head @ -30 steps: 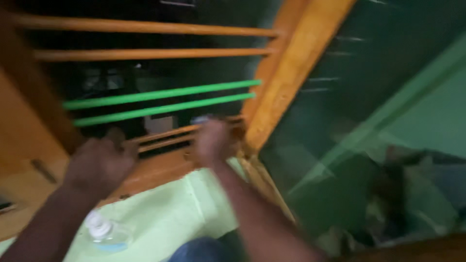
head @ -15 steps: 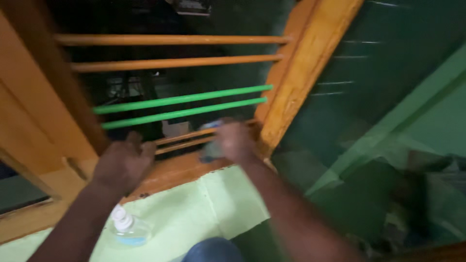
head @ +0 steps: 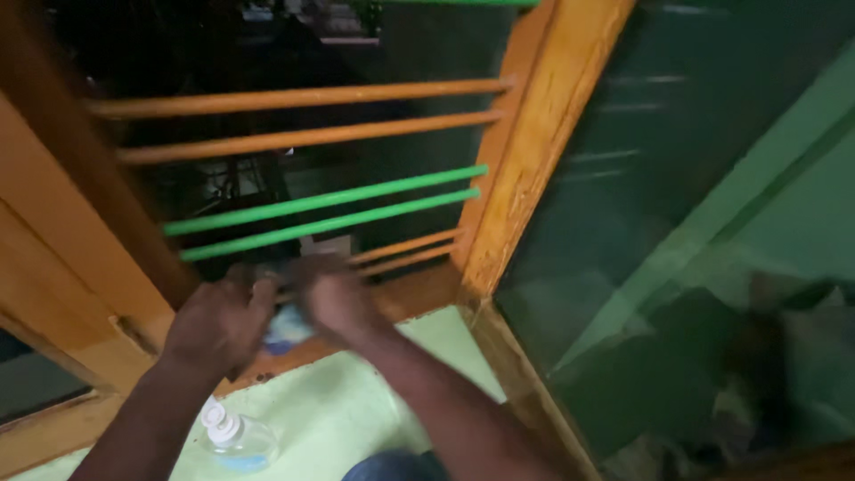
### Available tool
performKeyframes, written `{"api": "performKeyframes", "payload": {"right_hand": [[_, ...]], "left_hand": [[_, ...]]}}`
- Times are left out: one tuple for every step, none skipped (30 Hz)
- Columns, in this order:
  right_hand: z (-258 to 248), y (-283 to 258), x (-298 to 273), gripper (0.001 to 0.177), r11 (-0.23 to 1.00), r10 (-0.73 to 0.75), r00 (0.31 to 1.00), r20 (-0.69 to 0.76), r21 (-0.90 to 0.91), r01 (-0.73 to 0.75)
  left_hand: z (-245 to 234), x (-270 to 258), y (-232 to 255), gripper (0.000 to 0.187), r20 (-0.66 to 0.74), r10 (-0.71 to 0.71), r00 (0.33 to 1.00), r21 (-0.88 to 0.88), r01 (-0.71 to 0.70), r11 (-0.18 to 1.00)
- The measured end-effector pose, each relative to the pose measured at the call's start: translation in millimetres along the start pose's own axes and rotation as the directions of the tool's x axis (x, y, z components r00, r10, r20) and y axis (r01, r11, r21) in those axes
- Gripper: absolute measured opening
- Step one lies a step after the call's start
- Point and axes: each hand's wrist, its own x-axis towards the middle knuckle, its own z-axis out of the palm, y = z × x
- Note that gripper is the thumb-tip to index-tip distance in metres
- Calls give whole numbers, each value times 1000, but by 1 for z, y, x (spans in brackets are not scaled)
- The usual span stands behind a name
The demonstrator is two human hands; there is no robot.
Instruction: The person cleans a wooden window frame and its green metal grille using a cloth and a spray bottle.
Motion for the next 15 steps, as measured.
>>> {"api": "performKeyframes", "payload": {"right_hand": [[-18,24,-9,24,994,77,997,9,-81,-76],[-33,45,-18,22,979,155,988,21,-137,-151],[-50,65,-27,20,952,252,968,10,-183,-246],[-64,80,-34,19,921,324,946,-17,-224,-319],[-75,92,-37,17,881,383,922,-60,-276,-384],[-82,100,-39,16,825,448,887,-110,-331,-458],[-77,101,-35,16,762,525,837,-152,-356,-542],[-65,95,-30,16,688,625,761,-174,-338,-642],[-44,80,-22,16,617,727,667,-164,-271,-739],[-16,54,-10,17,530,814,563,-140,-214,-820],[3,27,-7,20,781,581,772,-256,-92,-618],[14,1,-4,31,946,294,869,-398,-11,-325],[22,-26,-3,15,971,119,862,-493,238,1],[29,-51,3,14,937,263,883,-390,322,-137],[32,-67,7,18,879,397,876,-273,388,-278]], "left_hand": [[0,4,3,41,-7,-10,1000,-6,10,1000],[2,4,5,32,-4,-171,985,-299,162,940],[3,2,6,32,42,-322,946,-561,288,776],[3,-2,4,32,46,-342,939,-554,309,773],[1,-6,3,36,-115,-187,976,-344,138,929],[-2,-6,4,44,-230,21,973,-89,-43,995],[-6,-6,5,44,-229,13,973,-85,-34,996],[-11,-2,8,50,-67,-215,974,-350,179,920],[-15,1,11,61,147,-383,912,-548,397,736],[-18,1,11,61,147,-383,912,-551,397,734],[-20,2,11,64,153,-380,912,-542,399,740],[-19,1,11,67,159,-380,911,-532,403,744],[-17,1,11,67,161,-382,910,-534,406,742],[-13,1,8,63,125,-357,926,-567,362,740],[-8,0,5,59,89,-332,939,-598,317,736]]}}
